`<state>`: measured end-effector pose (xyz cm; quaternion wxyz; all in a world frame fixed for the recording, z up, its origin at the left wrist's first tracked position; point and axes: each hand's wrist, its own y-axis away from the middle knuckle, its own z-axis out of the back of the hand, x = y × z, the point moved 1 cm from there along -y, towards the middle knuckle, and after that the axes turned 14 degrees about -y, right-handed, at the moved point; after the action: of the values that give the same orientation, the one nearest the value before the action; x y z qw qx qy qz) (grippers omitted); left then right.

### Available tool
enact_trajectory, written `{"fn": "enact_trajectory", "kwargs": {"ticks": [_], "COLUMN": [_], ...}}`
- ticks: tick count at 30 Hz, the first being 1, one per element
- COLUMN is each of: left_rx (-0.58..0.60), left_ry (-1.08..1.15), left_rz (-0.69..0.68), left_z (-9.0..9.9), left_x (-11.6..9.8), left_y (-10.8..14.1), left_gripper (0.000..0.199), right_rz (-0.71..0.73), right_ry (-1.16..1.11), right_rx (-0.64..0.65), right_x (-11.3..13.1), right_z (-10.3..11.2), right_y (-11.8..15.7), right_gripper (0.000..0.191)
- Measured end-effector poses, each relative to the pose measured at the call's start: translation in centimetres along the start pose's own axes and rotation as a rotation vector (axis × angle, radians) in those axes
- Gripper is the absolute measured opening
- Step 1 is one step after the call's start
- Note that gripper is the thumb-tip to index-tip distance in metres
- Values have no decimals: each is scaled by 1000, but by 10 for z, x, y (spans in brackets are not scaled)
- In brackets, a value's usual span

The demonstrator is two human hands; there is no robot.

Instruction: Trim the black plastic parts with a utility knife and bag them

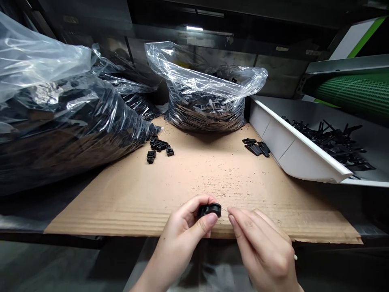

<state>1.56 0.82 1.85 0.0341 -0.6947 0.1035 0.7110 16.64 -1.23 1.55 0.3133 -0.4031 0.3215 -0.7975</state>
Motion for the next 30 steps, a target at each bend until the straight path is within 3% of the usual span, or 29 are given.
{"fn": "enact_trajectory", "kwargs": {"ticks": [15,19,23,26,30], "left_rx": [42,14,84,123,132], "left_ry": [89,64,5,-27,-47], "left_rz": [-45,-89,-176,-210,-230], "left_z": [4,5,7,8,8], "left_x": [6,6,4,3,4], "left_y": [0,0,1,1,2], "left_gripper": [13,15,10,7,6], "right_rz": [-44,-337,-688,-797,-833], "right_ry": [-40,-268,-494,-567,-649], "right_rx": [-7,71,264,320,328], "right_x": [3,5,6,7,10], "right_z": [-10,-7,-1,1,0], "right_y": [-2,-8,-15,-18,-18], "right_gripper": [27,12,31,33,31]}}
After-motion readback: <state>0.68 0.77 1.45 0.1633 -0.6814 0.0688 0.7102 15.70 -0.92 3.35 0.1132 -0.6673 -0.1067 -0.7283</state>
